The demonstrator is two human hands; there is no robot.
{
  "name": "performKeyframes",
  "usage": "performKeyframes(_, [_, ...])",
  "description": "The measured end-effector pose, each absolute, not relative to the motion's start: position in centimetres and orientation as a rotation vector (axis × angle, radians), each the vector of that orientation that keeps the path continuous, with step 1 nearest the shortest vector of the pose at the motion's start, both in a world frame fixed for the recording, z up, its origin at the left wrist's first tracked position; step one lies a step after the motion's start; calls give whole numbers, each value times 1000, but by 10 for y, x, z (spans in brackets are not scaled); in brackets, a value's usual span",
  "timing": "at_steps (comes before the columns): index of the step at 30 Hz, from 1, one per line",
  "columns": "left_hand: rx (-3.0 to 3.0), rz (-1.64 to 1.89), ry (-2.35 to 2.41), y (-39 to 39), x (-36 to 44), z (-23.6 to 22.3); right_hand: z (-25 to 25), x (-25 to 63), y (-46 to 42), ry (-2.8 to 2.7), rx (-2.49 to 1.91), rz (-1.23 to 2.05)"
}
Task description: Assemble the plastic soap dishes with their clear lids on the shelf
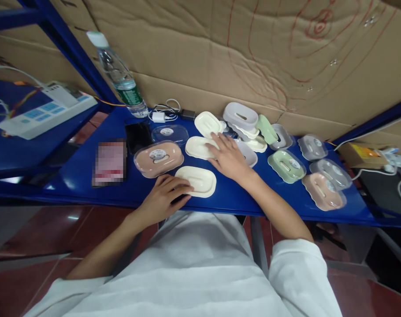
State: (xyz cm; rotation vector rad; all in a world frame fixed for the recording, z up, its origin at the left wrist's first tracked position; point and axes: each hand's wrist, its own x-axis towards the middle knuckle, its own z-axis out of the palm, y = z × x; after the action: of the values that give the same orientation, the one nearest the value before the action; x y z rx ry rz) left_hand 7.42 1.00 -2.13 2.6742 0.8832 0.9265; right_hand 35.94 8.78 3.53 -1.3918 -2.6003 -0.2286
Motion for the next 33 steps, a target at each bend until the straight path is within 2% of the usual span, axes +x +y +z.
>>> performKeyframes(4, [2646,912,850,10,73,-23,23,402,64,-2321,-1746,-314])
performKeyframes(7, [2581,944,801,10,73,-25,10,413,65,-2163,-1783,-239])
performKeyframes(14, [2488,934,914,8,73,-25,8,384,48,-2179,-1495,-206])
performKeyframes(22, [2539,1040,960,9,75,-28,5,346,15,-2629,-607,-444])
performKeyframes(33, [2569,978,966,11,74,-27,-2,349,19,-2719,-654,-418])
